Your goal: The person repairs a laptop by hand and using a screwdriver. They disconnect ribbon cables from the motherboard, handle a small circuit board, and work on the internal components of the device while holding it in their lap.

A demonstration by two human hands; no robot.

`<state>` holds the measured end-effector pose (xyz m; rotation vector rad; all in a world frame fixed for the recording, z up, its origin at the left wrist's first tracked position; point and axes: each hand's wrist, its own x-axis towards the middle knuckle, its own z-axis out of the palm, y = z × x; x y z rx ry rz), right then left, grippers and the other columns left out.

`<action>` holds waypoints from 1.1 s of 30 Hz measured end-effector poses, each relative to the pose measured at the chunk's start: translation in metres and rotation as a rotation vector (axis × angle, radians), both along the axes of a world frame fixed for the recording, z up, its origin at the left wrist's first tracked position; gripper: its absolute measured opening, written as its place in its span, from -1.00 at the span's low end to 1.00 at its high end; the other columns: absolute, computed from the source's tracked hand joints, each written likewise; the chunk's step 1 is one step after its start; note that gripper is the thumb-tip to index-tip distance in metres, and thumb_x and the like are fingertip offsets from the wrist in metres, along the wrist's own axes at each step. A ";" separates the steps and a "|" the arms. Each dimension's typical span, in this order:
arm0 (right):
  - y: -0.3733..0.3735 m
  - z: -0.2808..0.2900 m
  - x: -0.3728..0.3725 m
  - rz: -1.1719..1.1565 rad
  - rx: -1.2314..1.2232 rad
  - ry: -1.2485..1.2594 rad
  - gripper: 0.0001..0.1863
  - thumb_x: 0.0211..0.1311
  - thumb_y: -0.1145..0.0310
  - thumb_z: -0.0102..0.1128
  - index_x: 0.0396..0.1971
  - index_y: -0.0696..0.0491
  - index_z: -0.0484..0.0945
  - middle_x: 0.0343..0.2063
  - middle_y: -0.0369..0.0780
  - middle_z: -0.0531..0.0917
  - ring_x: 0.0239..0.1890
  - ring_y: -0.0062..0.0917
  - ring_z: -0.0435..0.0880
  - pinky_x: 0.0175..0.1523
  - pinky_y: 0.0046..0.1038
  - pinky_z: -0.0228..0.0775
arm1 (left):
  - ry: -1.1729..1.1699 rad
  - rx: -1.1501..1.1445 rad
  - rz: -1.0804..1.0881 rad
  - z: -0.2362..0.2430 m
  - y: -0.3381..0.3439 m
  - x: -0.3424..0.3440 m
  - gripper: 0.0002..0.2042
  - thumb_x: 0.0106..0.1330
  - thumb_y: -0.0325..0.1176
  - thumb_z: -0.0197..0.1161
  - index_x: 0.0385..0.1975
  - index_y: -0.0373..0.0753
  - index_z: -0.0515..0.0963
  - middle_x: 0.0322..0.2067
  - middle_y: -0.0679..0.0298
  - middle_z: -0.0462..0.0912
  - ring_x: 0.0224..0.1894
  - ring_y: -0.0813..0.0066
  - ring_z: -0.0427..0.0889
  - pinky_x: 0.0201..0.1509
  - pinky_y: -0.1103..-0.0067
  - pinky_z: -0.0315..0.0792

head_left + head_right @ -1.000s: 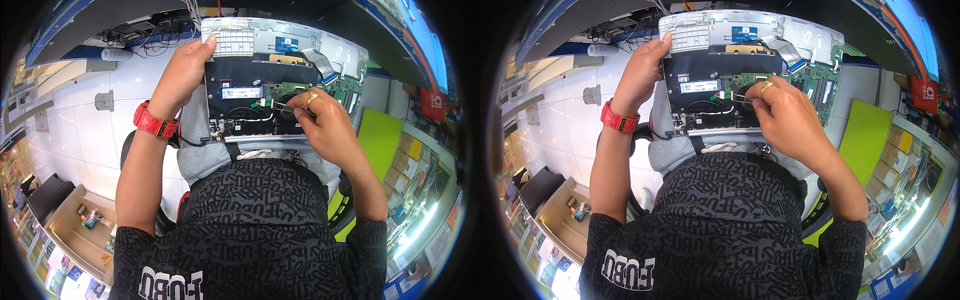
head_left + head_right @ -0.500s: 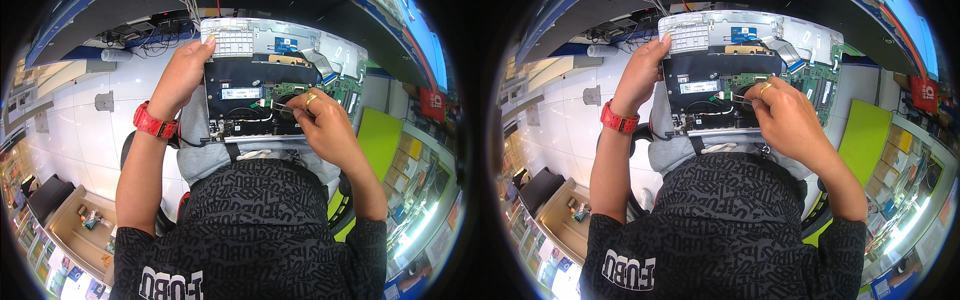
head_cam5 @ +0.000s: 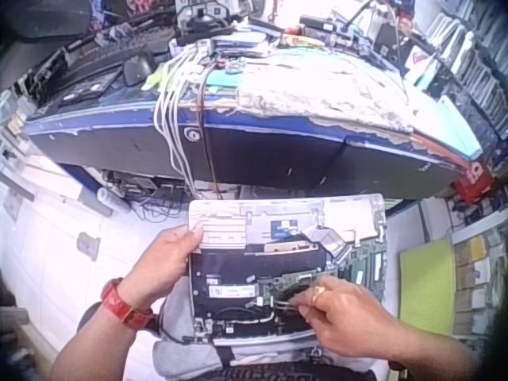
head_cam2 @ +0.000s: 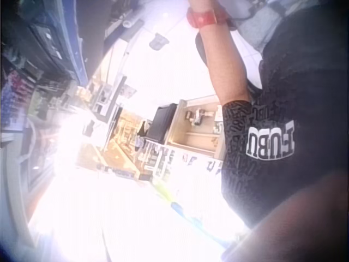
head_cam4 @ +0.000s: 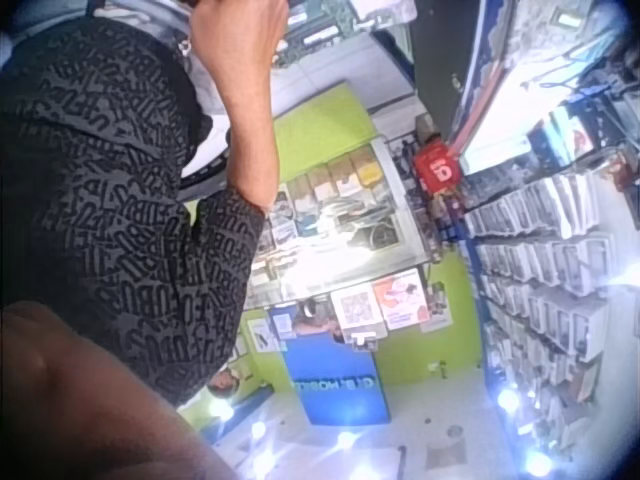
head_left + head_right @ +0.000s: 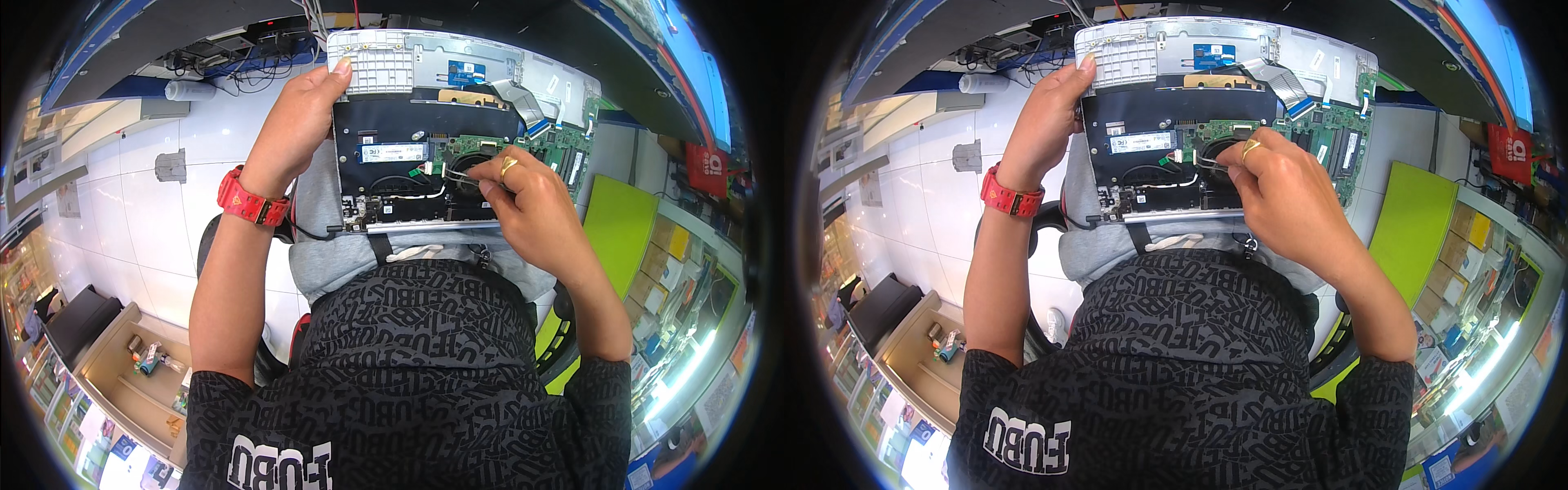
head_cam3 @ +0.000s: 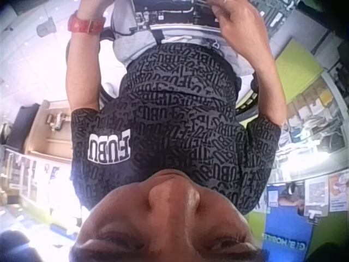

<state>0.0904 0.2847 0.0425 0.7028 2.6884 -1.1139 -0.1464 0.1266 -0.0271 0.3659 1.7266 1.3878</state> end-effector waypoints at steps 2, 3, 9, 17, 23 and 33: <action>0.000 -0.001 0.002 0.003 -0.001 0.008 -0.81 0.37 0.53 0.21 -0.14 0.18 0.76 -0.25 -0.05 0.69 -0.24 -0.08 0.74 -0.10 -0.15 0.56 | -0.003 -0.012 -0.010 0.000 0.000 -0.001 -0.55 0.67 -0.07 0.03 0.02 -0.40 0.65 -0.23 0.27 0.77 -0.33 0.70 0.63 -0.28 0.70 0.46; 0.000 -0.002 0.002 0.002 -0.003 0.009 -0.81 0.37 0.53 0.21 -0.14 0.18 0.76 -0.25 -0.05 0.69 -0.23 -0.08 0.74 -0.10 -0.15 0.55 | -0.002 -0.025 -0.020 0.000 -0.001 -0.002 -0.55 0.67 -0.08 0.03 0.03 -0.41 0.64 -0.21 0.26 0.78 -0.29 0.68 0.65 -0.23 0.69 0.49; 0.002 0.001 0.002 0.029 -0.003 0.006 -0.81 0.38 0.54 0.21 -0.12 0.18 0.75 -0.24 -0.06 0.69 -0.18 -0.08 0.73 -0.07 -0.15 0.55 | -0.062 0.034 -0.007 0.005 0.001 0.001 -0.56 0.68 -0.12 0.02 0.09 -0.44 0.63 -0.05 0.18 0.78 -0.09 0.57 0.69 0.07 0.60 0.52; 0.048 0.044 0.005 -0.061 0.019 0.397 -0.77 0.42 0.58 0.20 0.02 0.15 0.65 -0.23 -0.11 0.69 -0.22 -0.26 0.69 -0.03 -0.35 0.53 | -0.025 0.006 -0.059 0.002 0.000 -0.005 -0.55 0.67 -0.04 0.04 0.16 -0.35 0.58 -0.08 0.31 0.75 -0.18 0.68 0.69 -0.19 0.67 0.57; 0.145 0.085 -0.037 -0.203 0.590 0.623 -0.79 0.45 0.51 0.24 0.02 0.14 0.66 -0.15 -0.17 0.71 -0.08 -0.46 0.68 0.05 -0.43 0.49 | -0.112 0.051 -0.051 0.000 -0.003 -0.006 -0.51 0.67 -0.04 0.02 0.25 -0.37 0.54 0.03 0.23 0.74 -0.07 0.62 0.74 -0.12 0.66 0.63; 0.200 0.060 -0.113 -0.058 0.987 0.563 -0.79 0.33 0.41 0.18 -0.16 0.13 0.73 -0.29 0.06 0.73 -0.17 0.05 0.73 0.03 -0.10 0.57 | -0.119 0.054 -0.037 -0.003 0.005 -0.004 -0.52 0.68 -0.03 0.02 0.22 -0.36 0.56 0.01 0.22 0.76 -0.10 0.64 0.75 -0.14 0.70 0.61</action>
